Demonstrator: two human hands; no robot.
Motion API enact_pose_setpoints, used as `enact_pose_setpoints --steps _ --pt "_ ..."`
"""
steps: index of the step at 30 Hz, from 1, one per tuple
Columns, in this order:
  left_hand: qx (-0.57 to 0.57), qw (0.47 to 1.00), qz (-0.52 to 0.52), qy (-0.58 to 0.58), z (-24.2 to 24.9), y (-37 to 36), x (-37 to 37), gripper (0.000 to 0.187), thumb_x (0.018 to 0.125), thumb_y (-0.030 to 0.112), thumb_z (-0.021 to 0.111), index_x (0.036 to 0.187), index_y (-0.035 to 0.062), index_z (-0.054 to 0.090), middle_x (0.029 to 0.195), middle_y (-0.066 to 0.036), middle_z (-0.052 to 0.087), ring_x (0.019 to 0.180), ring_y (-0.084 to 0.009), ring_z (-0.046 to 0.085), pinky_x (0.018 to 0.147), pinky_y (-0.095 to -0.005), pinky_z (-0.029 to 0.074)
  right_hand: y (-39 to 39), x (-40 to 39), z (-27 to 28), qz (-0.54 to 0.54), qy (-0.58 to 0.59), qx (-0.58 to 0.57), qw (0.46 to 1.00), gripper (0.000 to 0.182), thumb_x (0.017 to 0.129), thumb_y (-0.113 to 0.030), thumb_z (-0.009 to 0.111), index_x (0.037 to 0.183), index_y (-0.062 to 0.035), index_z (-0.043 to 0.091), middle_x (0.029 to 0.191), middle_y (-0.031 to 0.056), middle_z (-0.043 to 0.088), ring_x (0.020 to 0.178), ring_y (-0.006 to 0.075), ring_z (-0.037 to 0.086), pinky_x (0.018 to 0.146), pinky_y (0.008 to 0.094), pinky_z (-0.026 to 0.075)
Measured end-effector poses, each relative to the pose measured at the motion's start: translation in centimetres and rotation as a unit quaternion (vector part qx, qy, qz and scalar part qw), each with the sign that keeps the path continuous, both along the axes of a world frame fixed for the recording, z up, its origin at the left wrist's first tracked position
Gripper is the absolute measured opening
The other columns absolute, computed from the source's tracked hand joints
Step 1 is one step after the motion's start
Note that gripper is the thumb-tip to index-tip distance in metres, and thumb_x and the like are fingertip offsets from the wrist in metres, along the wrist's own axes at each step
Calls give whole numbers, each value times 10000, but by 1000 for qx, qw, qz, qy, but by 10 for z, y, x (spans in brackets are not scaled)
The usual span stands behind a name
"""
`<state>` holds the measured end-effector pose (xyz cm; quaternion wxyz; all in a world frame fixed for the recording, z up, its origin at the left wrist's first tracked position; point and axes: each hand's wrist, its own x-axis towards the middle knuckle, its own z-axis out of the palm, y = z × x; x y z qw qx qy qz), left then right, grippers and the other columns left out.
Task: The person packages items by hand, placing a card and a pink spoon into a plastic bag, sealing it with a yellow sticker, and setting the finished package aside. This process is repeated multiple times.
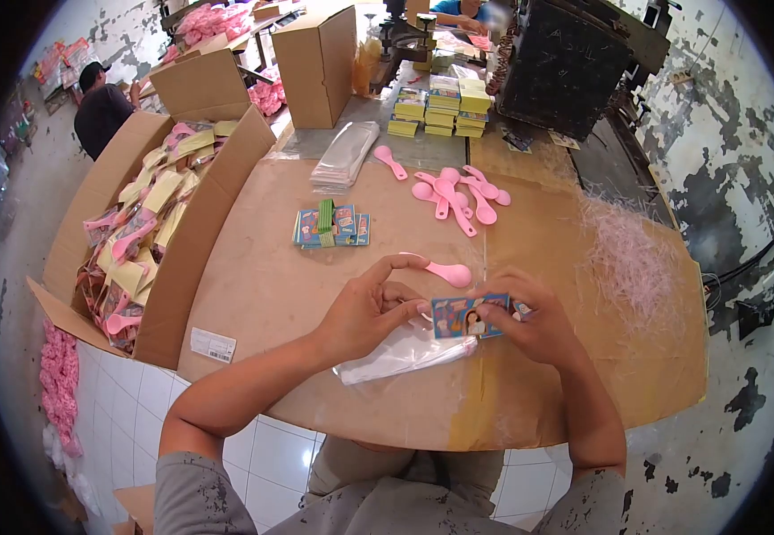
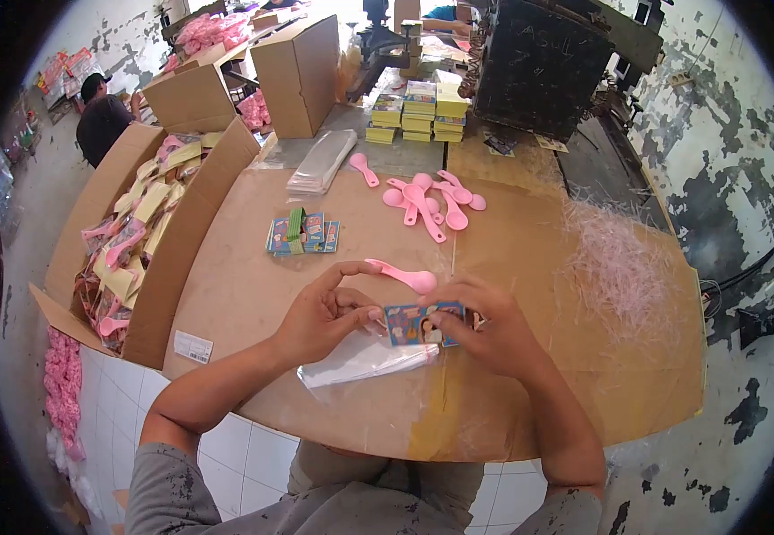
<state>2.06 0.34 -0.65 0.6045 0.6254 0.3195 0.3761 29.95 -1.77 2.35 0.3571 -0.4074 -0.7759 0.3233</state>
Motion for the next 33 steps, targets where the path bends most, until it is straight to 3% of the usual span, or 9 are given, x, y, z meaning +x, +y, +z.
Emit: enact_pose_setpoints --steps 6,8,14,17,20,23,26,29,33 --pt "67 990 -61 110 -4 -7 2 618 1006 15 664 1541 66 360 1048 -113 758 971 -121 707 837 -279 578 -10 -31 -5 -18 39 -46 998 243 907 -67 780 1138 -31 713 1011 62 729 827 107 657 693 259 514" --pt "69 990 -75 98 4 -9 2 626 1007 16 663 1548 71 354 1054 -120 757 975 -124 706 843 -275 575 -13 -36 -5 -62 127 -137 980 207 917 -97 789 1087 -11 708 974 59 726 800 91 653 673 246 505" --pt "5 996 -62 60 3 -4 -1 622 1014 6 645 1555 65 342 1059 -132 736 994 -135 707 877 -287 581 -3 -26 -30 -117 200 -143 962 164 979 -138 725 1055 5 698 935 40 707 792 84 652 680 234 500" --pt "8 998 -45 44 0 -2 -1 603 1019 -4 630 1549 53 348 1059 -127 726 1003 -143 709 889 -290 583 -3 -31 -28 -60 166 -101 979 153 991 -127 699 1069 5 700 950 33 700 821 100 659 704 260 516" --pt "27 998 -41 50 -3 -1 -3 580 1021 -13 621 1539 42 365 1058 -121 723 1011 -147 711 892 -290 584 6 -32 -14 55 21 51 997 165 1003 -116 684 1114 6 663 954 24 683 854 92 630 738 268 516" --pt "30 998 -38 40 2 0 -5 558 1023 -18 613 1528 35 382 1062 -121 722 1012 -145 712 889 -292 584 1 -35 7 -24 -20 -64 997 168 990 -70 684 1136 8 660 983 43 696 876 100 648 748 257 522" --pt "25 999 -34 14 10 0 -7 548 1025 -12 611 1524 30 389 1065 -119 722 1004 -138 710 884 -292 582 6 -38 -8 -34 145 -123 981 214 956 -44 715 1164 -11 676 981 23 703 825 83 643 692 257 514" --pt "23 999 -31 -5 9 -1 -8 542 1026 -5 613 1521 22 395 1065 -117 723 989 -127 707 864 -282 576 7 -46 -5 -24 187 -161 969 173 964 -30 699 1136 -20 693 995 14 704 808 68 632 685 239 506" --pt "36 999 -23 -10 4 2 -8 516 1031 12 612 1508 11 416 1052 -104 723 964 -97 695 822 -255 566 12 -44 -17 -7 56 -61 997 135 975 -68 692 1093 -6 715 1000 53 708 813 120 649 701 284 520"
